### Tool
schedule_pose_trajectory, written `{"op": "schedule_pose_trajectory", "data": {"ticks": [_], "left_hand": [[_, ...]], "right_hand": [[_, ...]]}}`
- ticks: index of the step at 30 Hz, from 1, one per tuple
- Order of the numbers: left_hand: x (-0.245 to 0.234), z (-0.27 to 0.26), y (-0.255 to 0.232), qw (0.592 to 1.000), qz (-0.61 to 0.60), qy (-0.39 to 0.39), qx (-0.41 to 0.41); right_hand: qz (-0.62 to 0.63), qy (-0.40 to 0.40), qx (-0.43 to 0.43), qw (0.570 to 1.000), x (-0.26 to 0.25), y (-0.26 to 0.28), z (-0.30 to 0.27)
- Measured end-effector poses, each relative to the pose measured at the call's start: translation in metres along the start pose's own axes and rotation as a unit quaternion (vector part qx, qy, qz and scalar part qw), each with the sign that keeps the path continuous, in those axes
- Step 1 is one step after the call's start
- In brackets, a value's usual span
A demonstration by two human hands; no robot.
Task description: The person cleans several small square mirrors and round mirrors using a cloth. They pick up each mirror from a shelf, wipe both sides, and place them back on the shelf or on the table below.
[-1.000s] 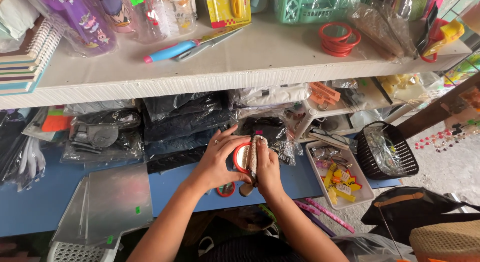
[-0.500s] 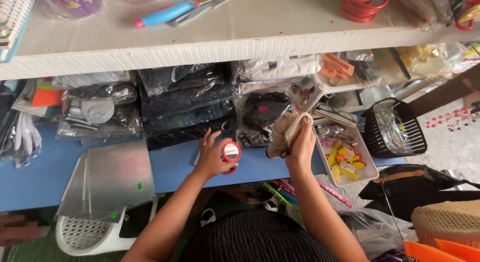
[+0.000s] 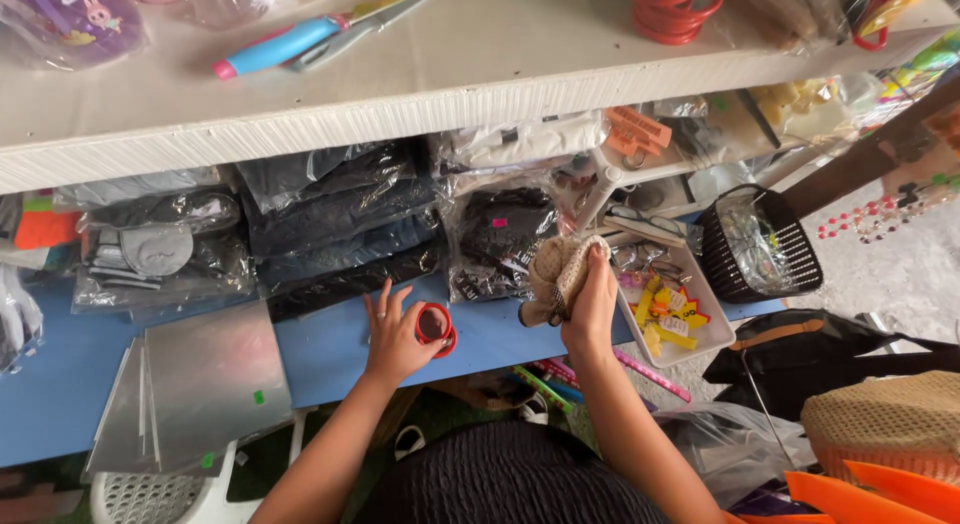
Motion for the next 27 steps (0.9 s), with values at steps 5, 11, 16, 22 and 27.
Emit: {"op": "schedule_pose_trajectory", "data": {"ticks": [5,11,16,22,27], "left_hand": [[0.012,0.015,-0.007,0.989,0.075,0.128,-0.015],[-0.019,0.035,-0.015,0.990,-0.014,-0.140,-0.007],[-0.120,0.160,-0.127,0.943,-0.046,-0.296,0.144],[-0.137,0.335,-0.227,0.912,-0.057,-0.299,0.275],[-0.072,0.448,-0.234,0.960,-0.069,-0.206,0.174]], "right_hand": [[0.000,0.013,-0.001,1.000,0.005,-0.003,-0.003],[0.091,0.008,0.010,0.996,-0.009,0.000,0.008],[0.193,0.012,0.042,0.980,-0.022,0.002,0.020],[0.151,0.091,0.078,0.981,-0.040,0.000,0.019],[-0.017,0.082,0.026,0.996,-0.059,0.008,0.017]]}}
Point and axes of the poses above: each hand's wrist, its own z-axis towards the middle knuckle, its own x-axis out of the palm, y = z × x, the point moved 5 cm from there along z, towards the middle knuckle, and after that the axes turned 6 degrees about x, right-handed, at the moved point
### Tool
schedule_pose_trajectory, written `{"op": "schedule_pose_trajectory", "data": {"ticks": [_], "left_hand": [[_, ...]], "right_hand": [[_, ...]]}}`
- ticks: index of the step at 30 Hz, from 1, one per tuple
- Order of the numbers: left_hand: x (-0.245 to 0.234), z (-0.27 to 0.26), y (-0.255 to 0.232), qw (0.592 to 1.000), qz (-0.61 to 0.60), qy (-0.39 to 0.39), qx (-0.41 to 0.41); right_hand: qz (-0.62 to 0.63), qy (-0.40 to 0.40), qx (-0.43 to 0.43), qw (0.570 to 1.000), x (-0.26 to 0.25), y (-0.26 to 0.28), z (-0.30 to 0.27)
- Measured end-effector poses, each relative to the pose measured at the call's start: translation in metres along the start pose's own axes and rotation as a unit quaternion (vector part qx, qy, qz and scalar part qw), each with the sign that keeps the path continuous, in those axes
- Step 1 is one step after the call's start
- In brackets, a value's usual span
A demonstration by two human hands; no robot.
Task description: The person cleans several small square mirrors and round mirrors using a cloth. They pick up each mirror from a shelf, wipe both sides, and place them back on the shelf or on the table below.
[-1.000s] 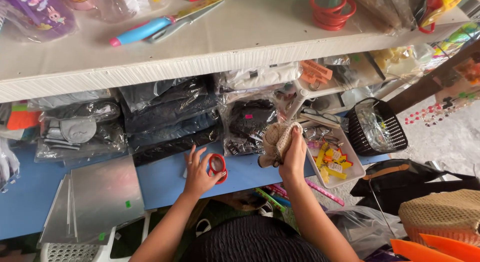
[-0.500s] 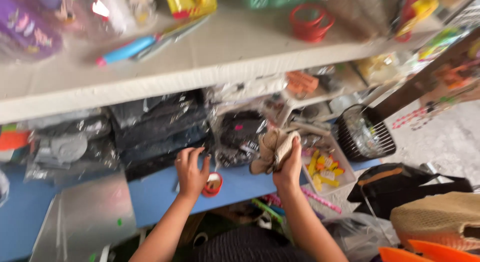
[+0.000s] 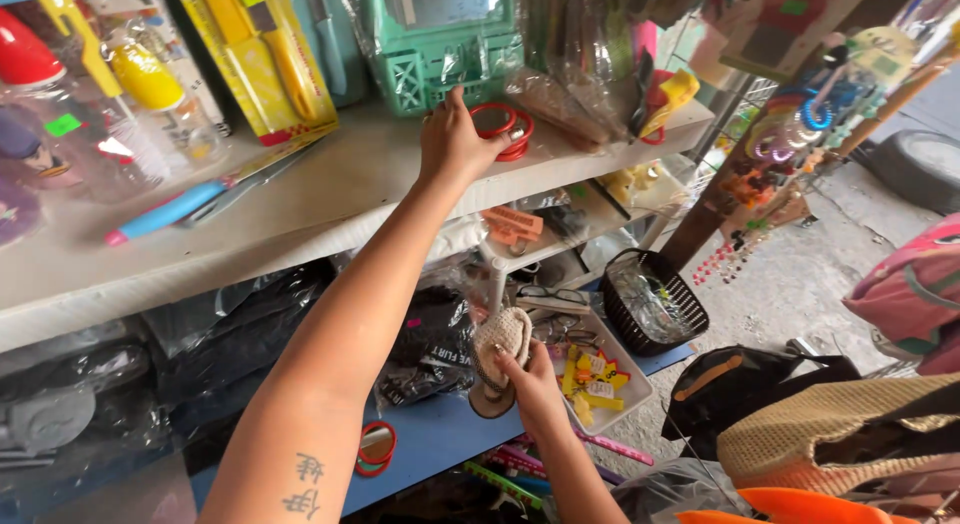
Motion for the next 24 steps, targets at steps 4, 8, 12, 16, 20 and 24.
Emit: {"op": "schedule_pose_trajectory", "data": {"ticks": [4,8,12,16,20,24], "left_hand": [[0.026,0.004,0.017,0.993,-0.027,0.044,-0.109],[-0.016,-0.009,-0.002,0.994,-0.052,-0.004,-0.093],[-0.092,-0.053,-0.036,0.996,-0.091,-0.019,-0.012],[-0.153,-0.115,-0.073,0.981,-0.152,0.109,0.057],[-0.180,-0.167,-0.089,0.906,-0.212,0.352,-0.102],[-0.175,-0.213,-0.074,0.881,-0.372,0.282,-0.074]], "right_hand": [[-0.062,-0.024,-0.061,0.996,-0.006,0.029,-0.013],[0.136,0.015,-0.052,0.989,0.020,0.069,-0.038],[0.163,0.001,-0.067,0.984,0.024,0.088,-0.045],[0.013,-0.043,-0.183,0.982,0.044,0.119,-0.060],[-0.212,-0.001,-0.343,0.915,0.095,0.140,-0.085],[-0.320,0.036,-0.392,0.862,0.140,0.117,-0.102]]}}
Point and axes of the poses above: each hand's wrist, its own z-axis towards the middle knuckle, its own x-axis out of the palm, y = z × x, the point moved 5 cm from there along z, towards the middle knuckle, and after that the axes turned 6 degrees about x, right-handed, at the moved point
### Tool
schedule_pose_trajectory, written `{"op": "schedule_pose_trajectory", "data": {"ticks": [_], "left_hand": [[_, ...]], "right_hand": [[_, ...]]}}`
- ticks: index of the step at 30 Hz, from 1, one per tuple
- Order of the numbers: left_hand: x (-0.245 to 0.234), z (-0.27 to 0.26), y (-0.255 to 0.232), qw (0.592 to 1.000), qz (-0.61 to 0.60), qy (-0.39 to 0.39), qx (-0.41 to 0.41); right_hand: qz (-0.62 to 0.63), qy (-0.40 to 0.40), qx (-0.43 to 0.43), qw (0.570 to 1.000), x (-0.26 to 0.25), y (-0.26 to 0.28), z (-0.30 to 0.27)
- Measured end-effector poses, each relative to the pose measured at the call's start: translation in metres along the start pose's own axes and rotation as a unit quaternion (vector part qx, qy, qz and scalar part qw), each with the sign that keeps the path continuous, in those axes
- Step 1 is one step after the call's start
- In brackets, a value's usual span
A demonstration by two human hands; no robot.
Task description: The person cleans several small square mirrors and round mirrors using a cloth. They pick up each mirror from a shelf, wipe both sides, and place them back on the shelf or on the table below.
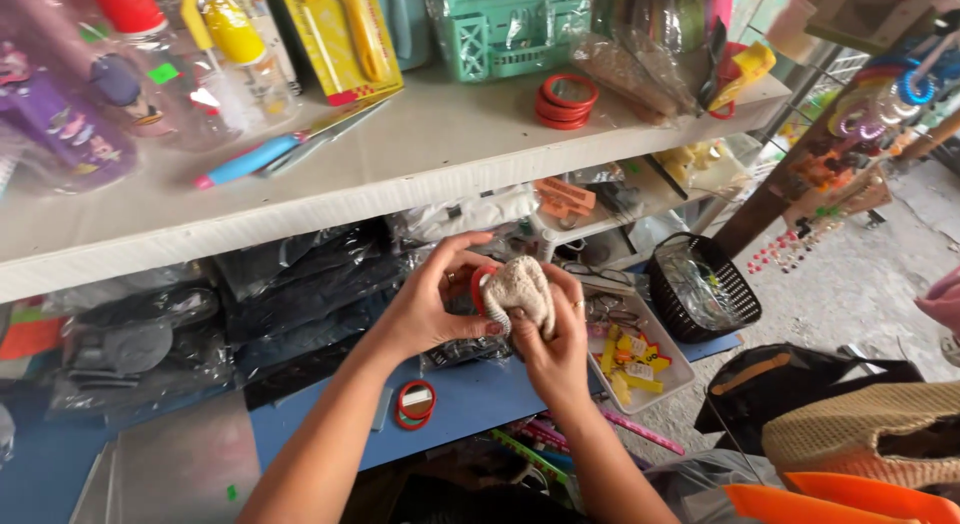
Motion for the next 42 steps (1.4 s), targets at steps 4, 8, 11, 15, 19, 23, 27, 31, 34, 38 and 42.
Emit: {"op": "schedule_pose_trajectory", "data": {"ticks": [4,8,11,15,19,23,27,31,34,38,42], "left_hand": [[0.022,-0.030,0.036,0.956,-0.261,-0.133,0.017],[0.029,-0.043,0.027,0.875,-0.376,-0.304,0.027],[0.035,-0.046,0.034,0.808,-0.486,-0.332,-0.029],[0.042,-0.043,0.028,0.790,-0.510,-0.338,-0.029],[0.044,-0.040,0.007,0.784,-0.539,-0.306,-0.023],[0.047,-0.043,0.004,0.845,-0.454,-0.283,-0.013],[0.029,-0.041,-0.003,0.781,-0.557,-0.279,-0.040],[0.024,-0.045,0.002,0.834,-0.482,-0.269,-0.010],[0.037,-0.047,0.016,0.811,-0.536,-0.234,0.001],[0.015,-0.043,-0.008,0.799,-0.546,-0.251,-0.007],[0.034,-0.056,0.030,0.799,-0.535,-0.270,-0.043]], "right_hand": [[-0.039,0.005,0.023,0.999,0.023,-0.003,-0.011],[-0.074,-0.058,0.002,0.996,0.022,0.010,-0.010],[-0.151,-0.075,-0.069,0.983,0.025,0.026,-0.010],[-0.148,-0.021,-0.090,0.985,0.045,0.048,-0.024],[-0.139,0.010,-0.122,0.983,0.056,0.030,-0.031],[-0.133,-0.061,-0.124,0.981,0.057,0.036,-0.019],[-0.133,-0.032,-0.197,0.971,0.061,0.055,-0.023],[-0.163,-0.016,-0.209,0.964,0.062,0.051,-0.011],[-0.163,-0.024,-0.209,0.964,0.067,0.061,-0.014],[-0.150,0.013,-0.251,0.956,0.067,0.051,-0.019],[-0.177,-0.014,-0.223,0.959,0.069,0.051,-0.008]]}}
Point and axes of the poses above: each hand's wrist, its own z-axis towards the middle knuckle, its own x-axis out of the palm, y = z × x, the point moved 5 cm from there along z, towards the middle knuckle, and after that the axes turned 6 degrees about x, right-handed, at the moved point
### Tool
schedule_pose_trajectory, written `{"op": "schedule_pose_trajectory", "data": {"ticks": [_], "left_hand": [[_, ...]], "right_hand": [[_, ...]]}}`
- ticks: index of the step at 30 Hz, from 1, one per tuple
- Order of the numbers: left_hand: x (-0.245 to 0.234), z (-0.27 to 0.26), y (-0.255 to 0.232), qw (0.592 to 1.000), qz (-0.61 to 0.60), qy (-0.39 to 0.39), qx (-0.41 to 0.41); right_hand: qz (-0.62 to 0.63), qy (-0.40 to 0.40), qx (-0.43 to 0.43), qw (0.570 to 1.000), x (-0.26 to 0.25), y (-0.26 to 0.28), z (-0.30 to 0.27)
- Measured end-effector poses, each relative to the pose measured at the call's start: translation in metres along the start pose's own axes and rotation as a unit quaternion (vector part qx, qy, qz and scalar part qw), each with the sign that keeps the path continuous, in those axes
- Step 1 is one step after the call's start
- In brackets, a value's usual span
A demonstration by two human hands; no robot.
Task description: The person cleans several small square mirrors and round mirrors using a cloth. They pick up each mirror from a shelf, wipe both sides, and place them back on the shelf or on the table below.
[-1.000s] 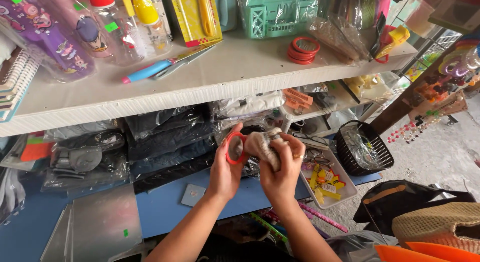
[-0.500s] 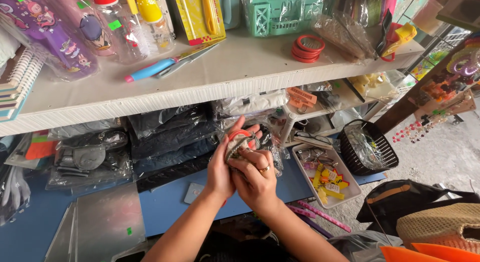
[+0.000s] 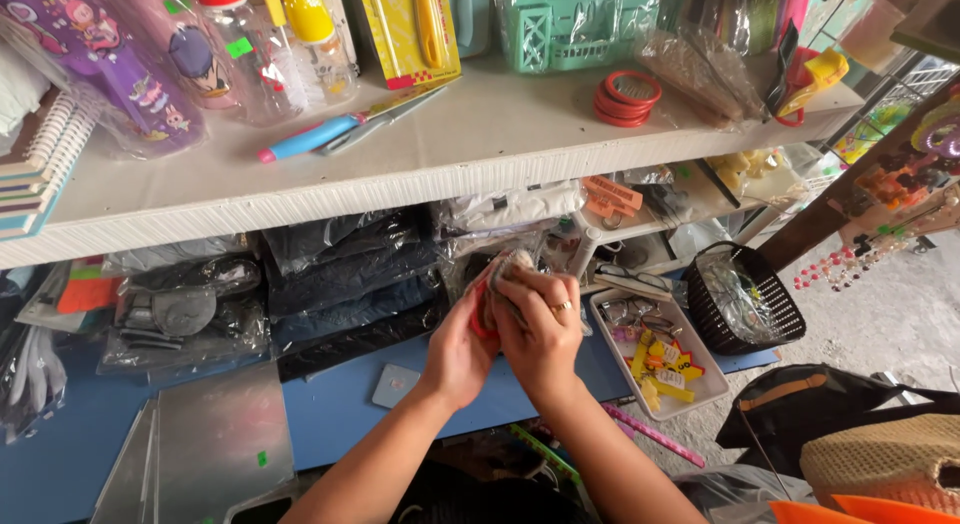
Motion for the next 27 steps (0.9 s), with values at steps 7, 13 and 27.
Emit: {"op": "schedule_pose_trajectory", "data": {"ticks": [7,13,27], "left_hand": [[0.007,0.008,-0.020,0.999,-0.025,-0.018,0.020],[-0.003,0.007,-0.018,0.997,0.009,-0.068,0.046],[-0.005,-0.005,-0.013,0.939,0.238,-0.091,0.231]], "right_hand": [[0.019,0.040,-0.021,0.999,0.002,0.005,-0.016],[0.158,0.008,0.239,0.958,-0.001,-0.060,-0.037],[0.506,0.036,0.457,0.730,0.051,-0.040,-0.066]]}}
Point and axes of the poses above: each hand's wrist, its own z-axis towards the middle knuckle, its own x-axis out of the palm, y = z × x, the point moved 5 cm from there along z, towards the middle knuckle, and after that the axes turned 6 degrees about x, right-handed, at the moved point
